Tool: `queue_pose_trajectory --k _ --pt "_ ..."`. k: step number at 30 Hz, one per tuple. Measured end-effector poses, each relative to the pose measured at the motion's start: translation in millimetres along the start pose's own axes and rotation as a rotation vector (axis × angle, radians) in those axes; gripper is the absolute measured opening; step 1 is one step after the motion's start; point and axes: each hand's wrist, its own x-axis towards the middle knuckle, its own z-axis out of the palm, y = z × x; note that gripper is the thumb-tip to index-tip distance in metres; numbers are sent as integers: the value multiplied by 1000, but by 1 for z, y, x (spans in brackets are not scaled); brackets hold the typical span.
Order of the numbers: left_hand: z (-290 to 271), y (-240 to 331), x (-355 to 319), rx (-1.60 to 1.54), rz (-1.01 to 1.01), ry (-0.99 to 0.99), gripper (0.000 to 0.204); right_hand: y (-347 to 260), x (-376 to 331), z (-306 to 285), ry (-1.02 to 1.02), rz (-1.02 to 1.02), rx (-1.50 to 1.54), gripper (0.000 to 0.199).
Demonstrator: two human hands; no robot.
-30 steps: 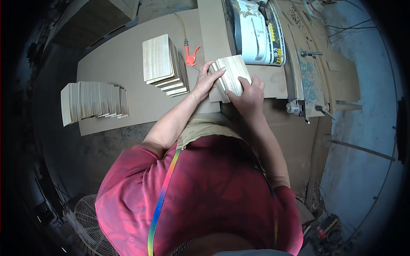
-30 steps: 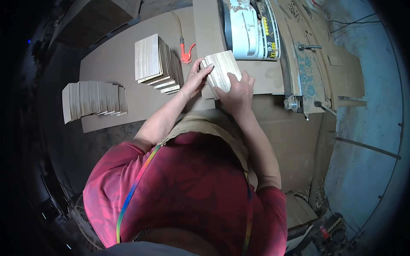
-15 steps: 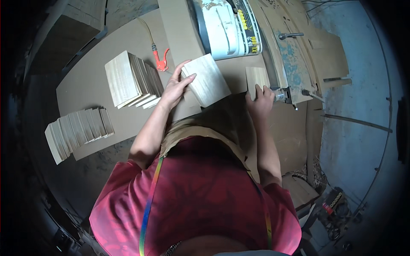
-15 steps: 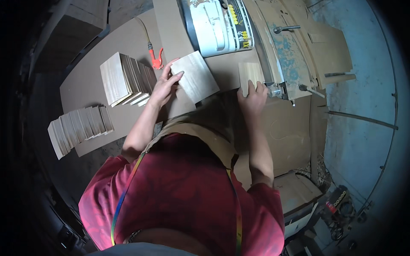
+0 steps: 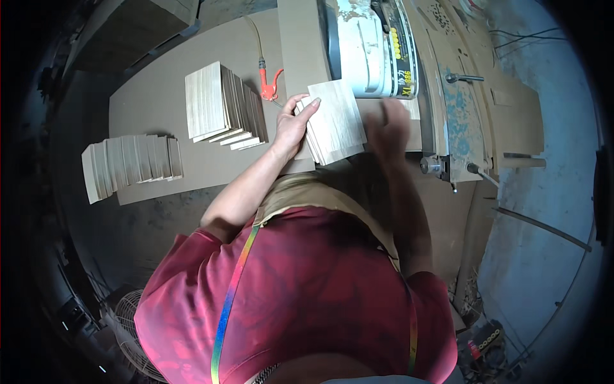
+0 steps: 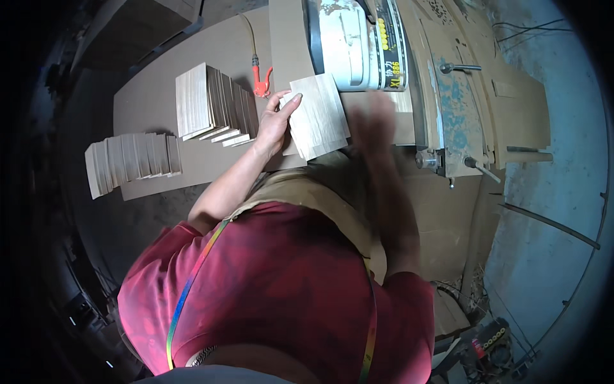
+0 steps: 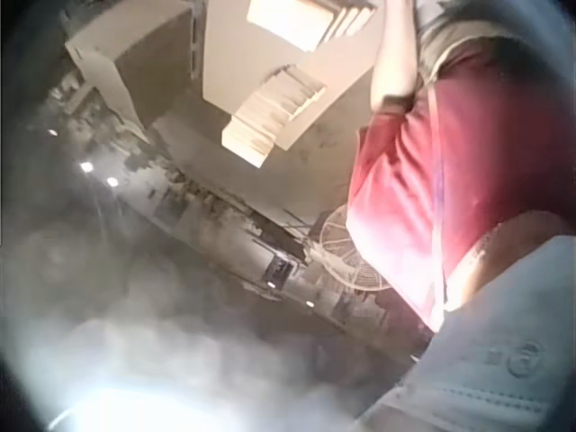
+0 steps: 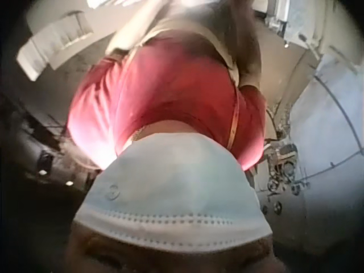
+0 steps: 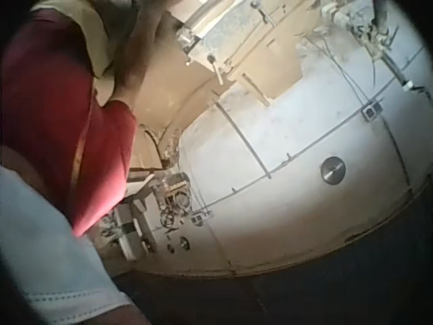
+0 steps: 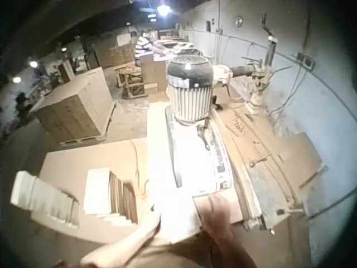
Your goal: Stacking rectangular wooden blocks and placing them into cardboard boxes.
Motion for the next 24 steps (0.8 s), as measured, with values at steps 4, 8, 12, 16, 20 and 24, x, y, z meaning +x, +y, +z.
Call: queue_pose_trajectory --k 4,8,12,16,20,24 --pt "13 -12 2 88 60 -21 36 -90 -32 -2 -58 -75 -282 55" --pt "9 1 -2 -49 -44 -59 35 -84 -54 -29 2 64 -143 62" --pt "-6 8 -4 -56 -67 -139 38 2 -93 -45 93 153 -292 58" --pt "-19 16 -12 -37 -87 -151 40 56 -90 -11 133 117 -468 50" --pt "-20 28 -18 -10 -114 -99 42 78 -46 23 168 40 -481 44" --pt "4 21 -18 -17 -175 -21 43 80 -14 15 135 125 -314 43"
